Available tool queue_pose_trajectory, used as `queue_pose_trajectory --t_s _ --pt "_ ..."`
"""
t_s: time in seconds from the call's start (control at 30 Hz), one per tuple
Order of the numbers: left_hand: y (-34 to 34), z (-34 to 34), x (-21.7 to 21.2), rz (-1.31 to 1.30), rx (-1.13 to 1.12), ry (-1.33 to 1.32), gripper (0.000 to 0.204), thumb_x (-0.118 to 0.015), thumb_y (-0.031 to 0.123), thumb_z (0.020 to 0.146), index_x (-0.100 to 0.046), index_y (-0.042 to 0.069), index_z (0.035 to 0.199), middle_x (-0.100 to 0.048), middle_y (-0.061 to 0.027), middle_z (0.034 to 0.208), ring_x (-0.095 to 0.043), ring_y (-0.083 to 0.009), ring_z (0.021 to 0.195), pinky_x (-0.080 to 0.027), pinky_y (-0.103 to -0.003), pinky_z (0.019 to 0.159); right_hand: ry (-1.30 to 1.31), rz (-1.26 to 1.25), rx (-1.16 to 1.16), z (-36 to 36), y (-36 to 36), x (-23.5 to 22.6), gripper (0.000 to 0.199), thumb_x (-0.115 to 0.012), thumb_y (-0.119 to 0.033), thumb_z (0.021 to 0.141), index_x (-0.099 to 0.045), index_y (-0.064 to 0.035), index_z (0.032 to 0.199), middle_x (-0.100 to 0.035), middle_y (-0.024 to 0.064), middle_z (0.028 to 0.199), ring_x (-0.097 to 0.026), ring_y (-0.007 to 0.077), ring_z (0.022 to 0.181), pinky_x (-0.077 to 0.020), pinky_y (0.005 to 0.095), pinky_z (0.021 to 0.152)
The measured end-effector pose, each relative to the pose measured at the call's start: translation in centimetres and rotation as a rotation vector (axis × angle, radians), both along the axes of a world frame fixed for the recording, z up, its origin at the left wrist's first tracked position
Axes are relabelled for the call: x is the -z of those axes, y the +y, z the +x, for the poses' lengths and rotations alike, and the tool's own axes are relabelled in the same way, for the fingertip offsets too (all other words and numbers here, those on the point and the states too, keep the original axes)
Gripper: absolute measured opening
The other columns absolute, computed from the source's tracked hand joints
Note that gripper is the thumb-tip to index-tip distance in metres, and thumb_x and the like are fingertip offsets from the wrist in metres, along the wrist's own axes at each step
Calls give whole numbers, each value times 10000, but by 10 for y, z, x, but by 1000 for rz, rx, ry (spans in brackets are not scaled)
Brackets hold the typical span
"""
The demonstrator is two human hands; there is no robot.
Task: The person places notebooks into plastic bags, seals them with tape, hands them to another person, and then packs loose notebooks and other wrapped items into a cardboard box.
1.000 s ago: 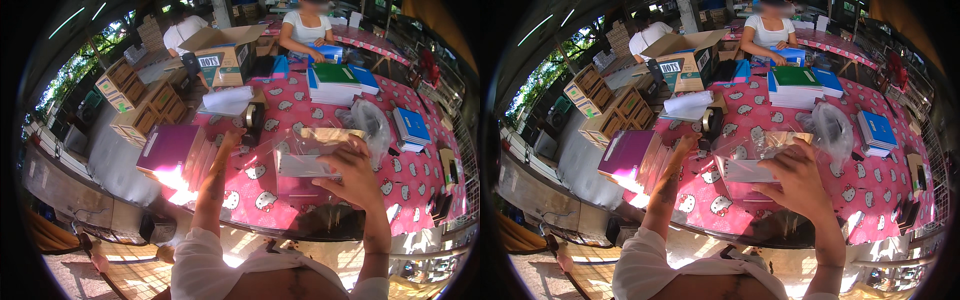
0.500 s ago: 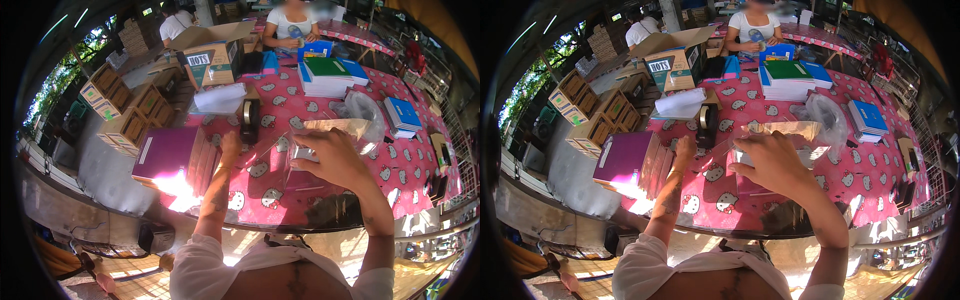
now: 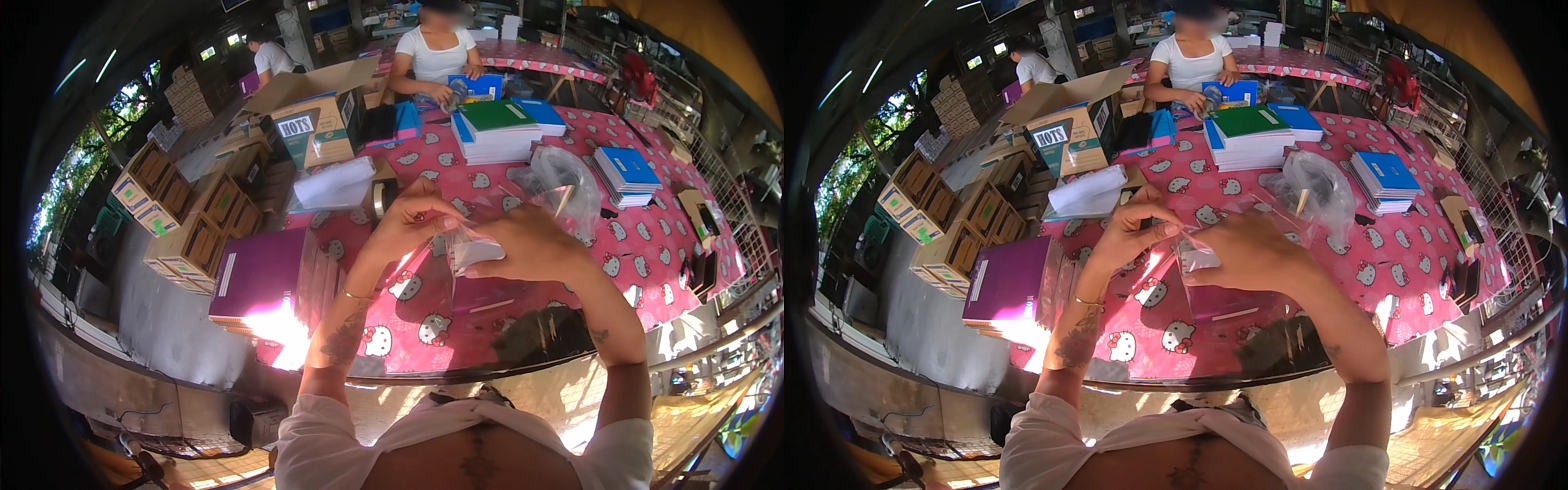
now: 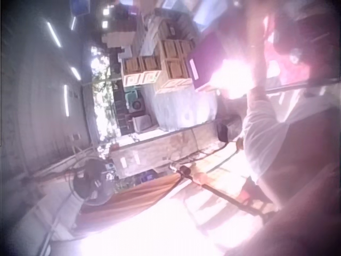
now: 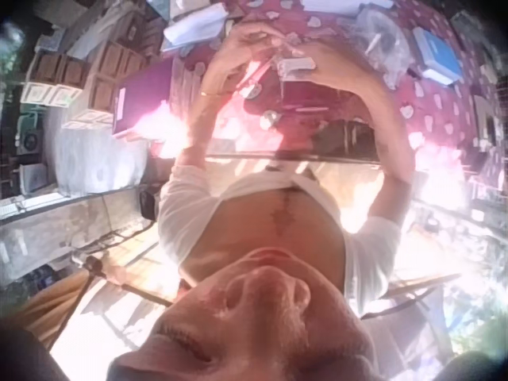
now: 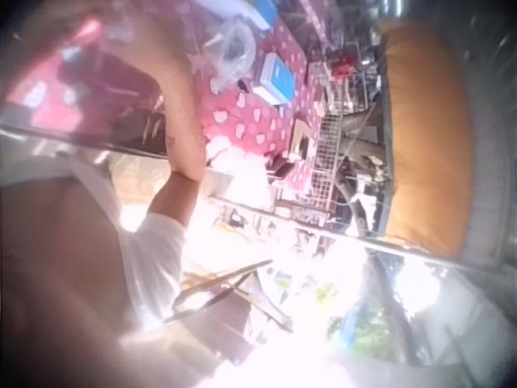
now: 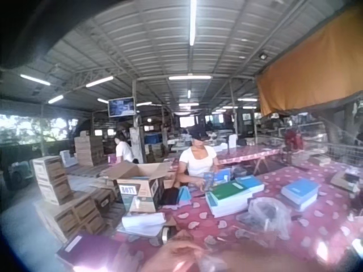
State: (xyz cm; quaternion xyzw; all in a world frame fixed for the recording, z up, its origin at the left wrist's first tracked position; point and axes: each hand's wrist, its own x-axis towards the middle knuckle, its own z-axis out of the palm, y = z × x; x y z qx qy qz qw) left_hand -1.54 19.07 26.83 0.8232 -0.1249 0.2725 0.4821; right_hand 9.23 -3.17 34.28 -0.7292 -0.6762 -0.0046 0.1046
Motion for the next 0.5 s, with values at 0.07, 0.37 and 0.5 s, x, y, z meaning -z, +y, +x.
queue_pose_trajectory --t_s 0.07,0.37,0.5 --pt "-5 -2 -1 -82 48 10 127 -756 129 862 -773 105 985 -547 -35 1064 -506 -170 1027 -449 -301 854 35 -111 -79 26 -22 5 424 -769 -405 773 -702 -112 1072 -692 149 996 -651 346 929 -472 447 881" --pt "-33 23 -6 11 -40 47 147 -730 152 888 -772 112 1023 -404 -102 1495 -340 -247 1407 -283 -386 1134 773 550 202 119 -116 102 632 -895 -356 632 -538 -94 1083 -516 88 1216 -509 282 1129 -399 418 986" --pt "-37 28 -4 131 -112 75 108 -741 168 877 -787 125 964 -349 -96 1552 -282 -245 1443 -246 -407 1160 540 292 61 111 -93 104 712 -901 -369 617 -584 -129 1207 -580 77 1237 -495 276 1221 -344 447 1067"
